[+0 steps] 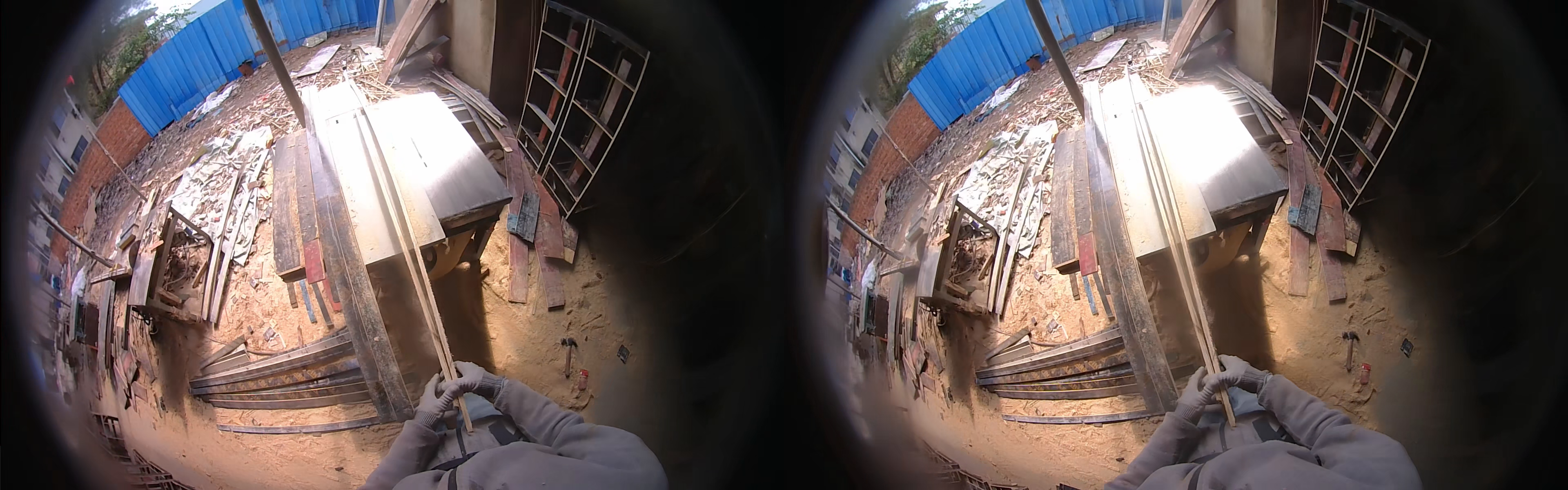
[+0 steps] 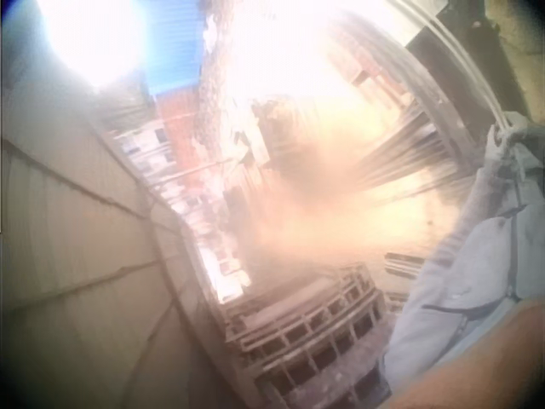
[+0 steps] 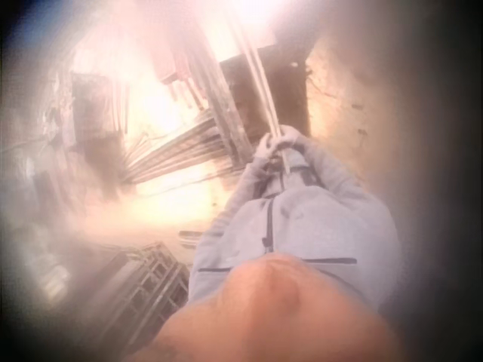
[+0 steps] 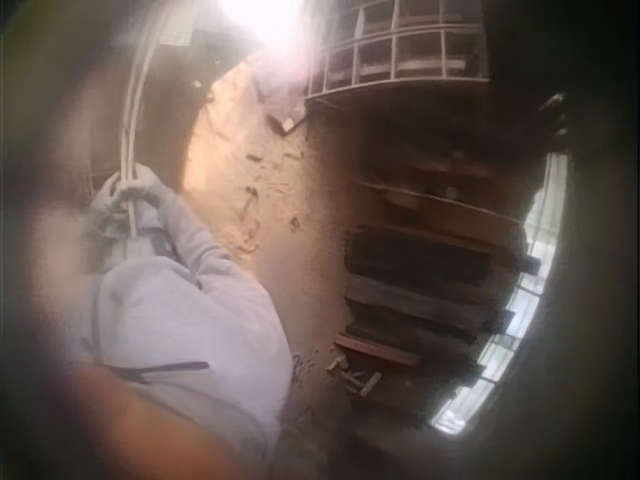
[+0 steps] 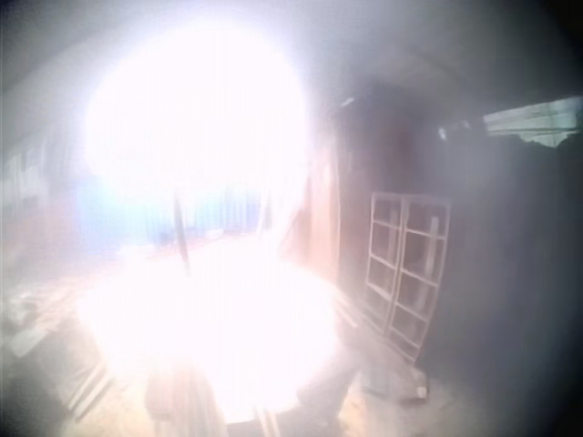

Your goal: The person uses a table saw to cut long wooden planks into shorter pieces. They feed each plank through the saw, collect the cut pieces, and stack them on the table. The person also moves a stack of cut pieces to a nearby pile.

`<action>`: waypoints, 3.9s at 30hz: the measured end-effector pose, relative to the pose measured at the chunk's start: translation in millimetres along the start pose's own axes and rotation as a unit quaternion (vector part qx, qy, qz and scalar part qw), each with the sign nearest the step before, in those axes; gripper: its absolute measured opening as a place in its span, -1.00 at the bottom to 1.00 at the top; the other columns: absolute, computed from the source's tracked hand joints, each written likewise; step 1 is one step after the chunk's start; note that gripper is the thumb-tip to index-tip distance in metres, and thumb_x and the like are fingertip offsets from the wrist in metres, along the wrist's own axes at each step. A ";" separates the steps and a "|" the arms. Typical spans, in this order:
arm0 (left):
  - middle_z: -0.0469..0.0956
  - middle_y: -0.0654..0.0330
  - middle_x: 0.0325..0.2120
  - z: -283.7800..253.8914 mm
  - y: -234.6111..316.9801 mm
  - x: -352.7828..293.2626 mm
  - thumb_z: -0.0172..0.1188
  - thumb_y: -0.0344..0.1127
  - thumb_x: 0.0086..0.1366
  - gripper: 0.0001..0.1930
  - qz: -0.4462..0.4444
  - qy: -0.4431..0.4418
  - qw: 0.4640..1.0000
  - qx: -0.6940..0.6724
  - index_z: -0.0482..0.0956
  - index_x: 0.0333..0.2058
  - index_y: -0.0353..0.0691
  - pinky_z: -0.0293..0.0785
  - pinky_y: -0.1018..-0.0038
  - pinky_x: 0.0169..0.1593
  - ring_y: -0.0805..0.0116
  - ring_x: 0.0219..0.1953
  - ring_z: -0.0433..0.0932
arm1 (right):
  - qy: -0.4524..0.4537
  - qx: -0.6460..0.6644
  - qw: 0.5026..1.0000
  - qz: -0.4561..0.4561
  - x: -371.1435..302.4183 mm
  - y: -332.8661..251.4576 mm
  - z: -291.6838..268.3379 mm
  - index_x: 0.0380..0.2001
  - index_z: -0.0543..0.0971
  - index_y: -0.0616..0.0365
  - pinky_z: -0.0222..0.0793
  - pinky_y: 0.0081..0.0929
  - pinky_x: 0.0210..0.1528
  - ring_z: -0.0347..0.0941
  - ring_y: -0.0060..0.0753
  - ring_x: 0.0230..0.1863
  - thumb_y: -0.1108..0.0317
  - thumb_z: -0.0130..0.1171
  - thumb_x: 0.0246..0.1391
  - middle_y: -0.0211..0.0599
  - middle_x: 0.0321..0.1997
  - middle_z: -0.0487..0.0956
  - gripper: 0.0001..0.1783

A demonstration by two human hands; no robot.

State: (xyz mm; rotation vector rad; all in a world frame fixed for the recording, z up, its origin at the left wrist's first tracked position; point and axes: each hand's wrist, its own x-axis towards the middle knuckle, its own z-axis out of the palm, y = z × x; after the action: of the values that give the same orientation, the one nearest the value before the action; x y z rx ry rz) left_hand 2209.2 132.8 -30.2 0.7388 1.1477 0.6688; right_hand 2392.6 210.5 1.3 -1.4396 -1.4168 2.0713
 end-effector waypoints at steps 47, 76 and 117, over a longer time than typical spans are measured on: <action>0.31 -0.39 0.28 29.3 48.5 -67.6 0.12 0.28 0.43 0.01 0.060 0.110 0.919 0.375 -0.17 0.56 -0.16 0.43 0.05 0.28 -0.38 0.19 0.49 | 0.187 0.055 0.979 -0.059 22.2 -13.9 44.2 0.62 -0.17 0.01 0.50 -0.14 0.23 0.49 0.04 0.21 0.29 0.31 0.13 0.15 0.38 0.38 0.15; 0.65 0.08 -0.30 -63.4 110.8 -112.2 0.43 -0.26 0.22 -0.54 -0.025 0.084 0.987 -0.132 0.55 0.01 -0.38 0.66 0.33 -0.25 0.25 -0.29 0.71 | 0.152 0.199 0.968 0.006 -9.0 -54.8 51.1 0.57 -0.06 -0.04 0.65 -0.30 -0.45 0.61 -0.33 -0.42 0.48 0.37 0.13 -0.07 -0.06 0.56 0.08; 0.68 0.09 -0.06 -39.5 133.2 -118.2 0.34 -0.27 0.29 -0.48 -0.001 -0.087 0.966 -0.242 0.50 0.20 -0.28 0.72 0.21 -0.06 0.16 -0.05 0.70 | 0.191 -0.270 0.944 0.012 -56.6 -192.0 99.4 0.53 -0.01 0.41 0.33 -0.22 0.40 0.42 0.17 0.41 -0.60 0.17 0.05 0.39 0.33 0.47 0.42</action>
State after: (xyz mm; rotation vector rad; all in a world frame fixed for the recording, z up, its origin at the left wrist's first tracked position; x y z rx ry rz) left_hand 2126.8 125.2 132.4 0.3694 0.7783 0.8268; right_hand 2279.8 212.3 194.2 -1.9305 -1.8703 1.3436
